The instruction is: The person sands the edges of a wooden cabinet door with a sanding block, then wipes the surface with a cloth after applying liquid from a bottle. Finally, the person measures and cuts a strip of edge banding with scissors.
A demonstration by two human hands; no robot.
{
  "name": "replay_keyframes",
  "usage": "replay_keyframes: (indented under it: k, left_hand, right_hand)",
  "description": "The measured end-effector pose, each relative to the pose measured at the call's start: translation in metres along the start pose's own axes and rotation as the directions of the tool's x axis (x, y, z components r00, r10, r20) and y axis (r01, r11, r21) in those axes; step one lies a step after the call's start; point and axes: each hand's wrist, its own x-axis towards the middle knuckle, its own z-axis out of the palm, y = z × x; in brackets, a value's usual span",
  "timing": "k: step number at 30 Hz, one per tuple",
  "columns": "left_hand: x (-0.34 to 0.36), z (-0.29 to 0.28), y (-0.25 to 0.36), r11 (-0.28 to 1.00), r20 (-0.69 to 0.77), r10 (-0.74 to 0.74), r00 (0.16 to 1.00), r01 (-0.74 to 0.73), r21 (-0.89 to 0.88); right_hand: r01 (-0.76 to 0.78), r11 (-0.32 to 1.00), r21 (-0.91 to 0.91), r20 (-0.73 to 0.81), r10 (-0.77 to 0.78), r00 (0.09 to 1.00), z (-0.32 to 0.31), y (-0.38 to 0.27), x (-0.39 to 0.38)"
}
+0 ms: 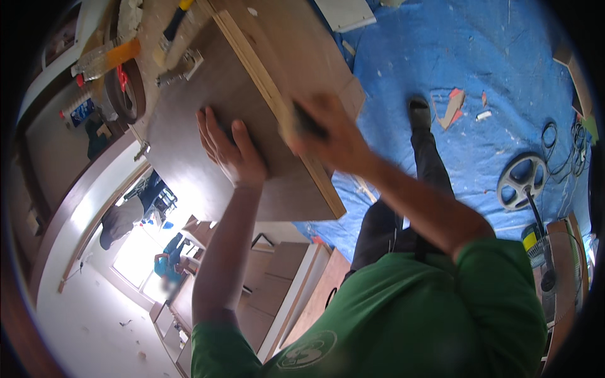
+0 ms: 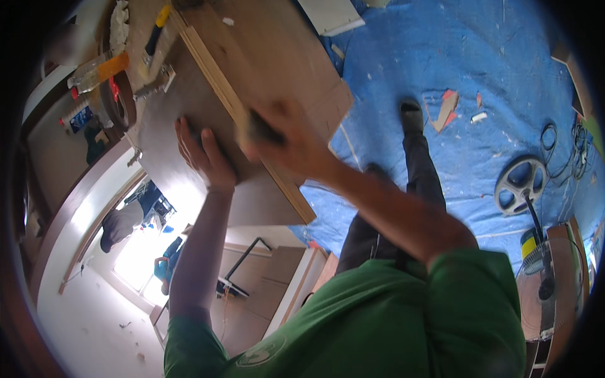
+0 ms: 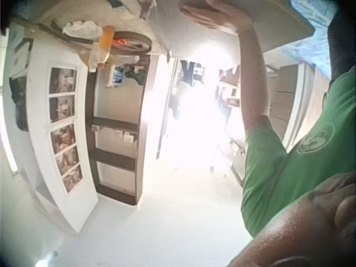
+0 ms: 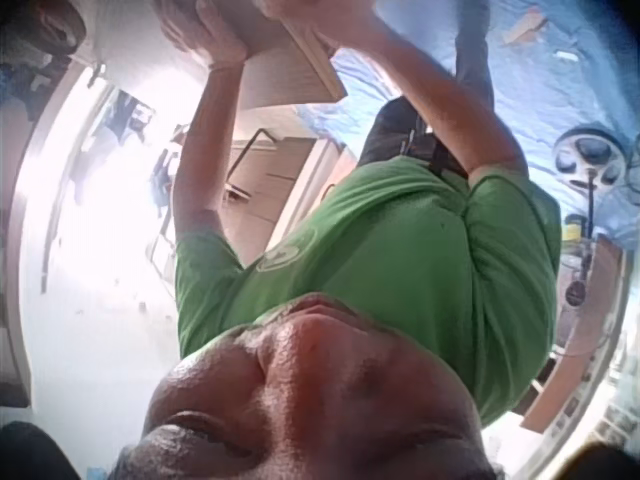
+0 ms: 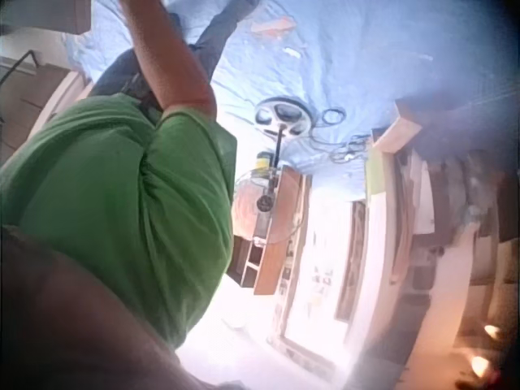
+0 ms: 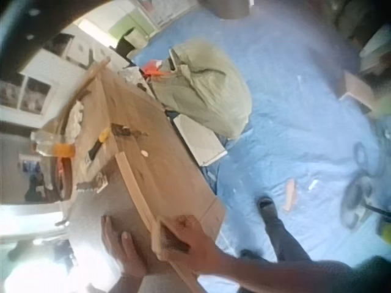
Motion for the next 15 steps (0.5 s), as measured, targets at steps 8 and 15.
replay_keyframes:
  k: [8,15]
  left_hand:
    - [0.006,0.009,-0.002,1.000,-0.018,-0.009,1.000,0.009,-0.006]
    - [-0.002,0.004,-0.004,1.000,-0.027,-0.012,1.000,0.012,-0.003]
  right_hand:
    - [0.268,0.954,-0.132,-0.020,-0.273,0.962,0.002,0.012,0.022]
    - [-0.216,0.975,-0.044,0.299,0.219,0.929,-0.060,-0.012,-0.216]
